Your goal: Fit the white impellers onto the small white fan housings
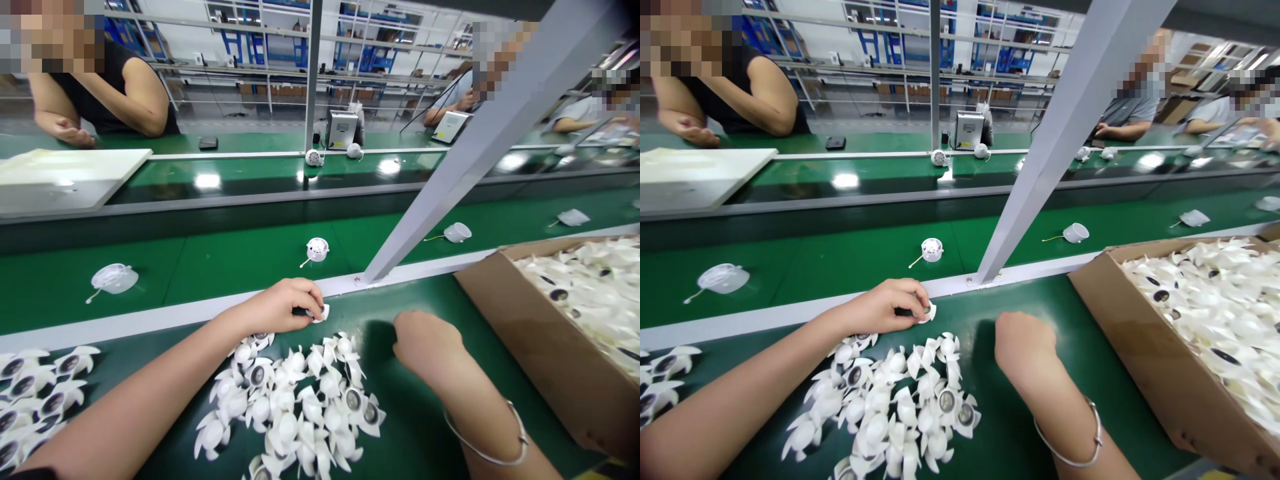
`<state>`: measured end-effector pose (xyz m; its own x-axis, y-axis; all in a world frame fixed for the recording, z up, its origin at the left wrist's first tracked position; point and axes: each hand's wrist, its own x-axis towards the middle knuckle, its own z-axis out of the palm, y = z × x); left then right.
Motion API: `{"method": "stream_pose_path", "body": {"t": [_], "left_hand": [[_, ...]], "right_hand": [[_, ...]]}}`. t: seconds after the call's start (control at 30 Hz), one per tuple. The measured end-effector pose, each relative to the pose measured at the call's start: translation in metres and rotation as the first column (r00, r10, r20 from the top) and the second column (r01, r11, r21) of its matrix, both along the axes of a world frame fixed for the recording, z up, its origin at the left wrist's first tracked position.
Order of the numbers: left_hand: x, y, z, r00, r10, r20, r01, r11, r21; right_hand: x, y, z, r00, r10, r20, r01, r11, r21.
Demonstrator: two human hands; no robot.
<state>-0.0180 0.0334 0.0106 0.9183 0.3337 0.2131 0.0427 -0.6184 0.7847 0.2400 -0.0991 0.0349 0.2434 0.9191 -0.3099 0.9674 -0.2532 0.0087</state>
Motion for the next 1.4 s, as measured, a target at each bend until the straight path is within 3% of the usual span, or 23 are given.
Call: {"method": "stream_pose_path", "body": {"t": [0.1,0.2,0.27,0.33,0.47,0.57,0.67,0.77,0.87,0.97,1.23,1.33,1.4], "left_hand": [[-0.002,0.002,-0.001,0.998,-0.061,-0.001,0.061,0.995,-0.081],[-0.003,0.005,-0.001,1.000,-0.014,0.004,0.015,0.987,-0.161],[-0.003,0.006,-0.001,0.998,0.040,-0.047,-0.049,0.978,-0.201],[-0.001,0.007,-0.001,0.990,0.069,-0.125,-0.095,0.973,-0.213],[0.001,0.009,-0.004,0.981,0.071,-0.178,-0.106,0.975,-0.197],[0.002,0.010,-0.007,0.987,0.061,-0.145,-0.089,0.977,-0.193],[0.002,0.009,-0.009,0.991,0.051,-0.121,-0.073,0.980,-0.185],[0.002,0.009,-0.008,0.992,0.052,-0.111,-0.071,0.980,-0.183],[0.002,0.009,-0.007,0.993,0.047,-0.108,-0.066,0.983,-0.172],[0.002,0.008,-0.004,0.991,0.056,-0.123,-0.073,0.988,-0.138],[0.004,0.007,-0.006,0.982,0.116,-0.148,-0.145,0.969,-0.202],[0.004,0.007,-0.008,0.981,0.128,-0.147,-0.157,0.966,-0.203],[0.003,0.007,-0.009,0.980,0.129,-0.151,-0.159,0.965,-0.209]], "right_hand": [[-0.006,0.001,-0.001,1.000,-0.025,0.019,0.025,1.000,0.002],[-0.006,0.004,0.005,0.999,-0.033,0.029,0.034,0.999,-0.016],[-0.005,0.007,0.012,1.000,0.018,-0.011,-0.018,1.000,0.007],[-0.008,0.012,0.017,0.980,0.130,-0.151,-0.114,0.987,0.110],[-0.028,0.022,0.014,0.778,0.378,-0.502,-0.196,0.905,0.378],[-0.047,0.026,0.002,0.680,0.465,-0.567,-0.172,0.853,0.493],[-0.061,0.030,-0.010,0.685,0.509,-0.521,-0.208,0.822,0.530],[-0.069,0.035,-0.017,0.760,0.513,-0.400,-0.296,0.820,0.490],[-0.074,0.038,-0.018,0.827,0.498,-0.262,-0.359,0.826,0.435],[-0.078,0.037,-0.014,0.845,0.519,-0.131,-0.429,0.803,0.415],[-0.087,0.023,-0.013,0.681,0.692,0.242,-0.710,0.541,0.450],[-0.081,0.019,-0.007,0.680,0.699,0.222,-0.692,0.513,0.507],[-0.062,0.016,0.003,0.741,0.644,0.190,-0.598,0.502,0.625]]}}
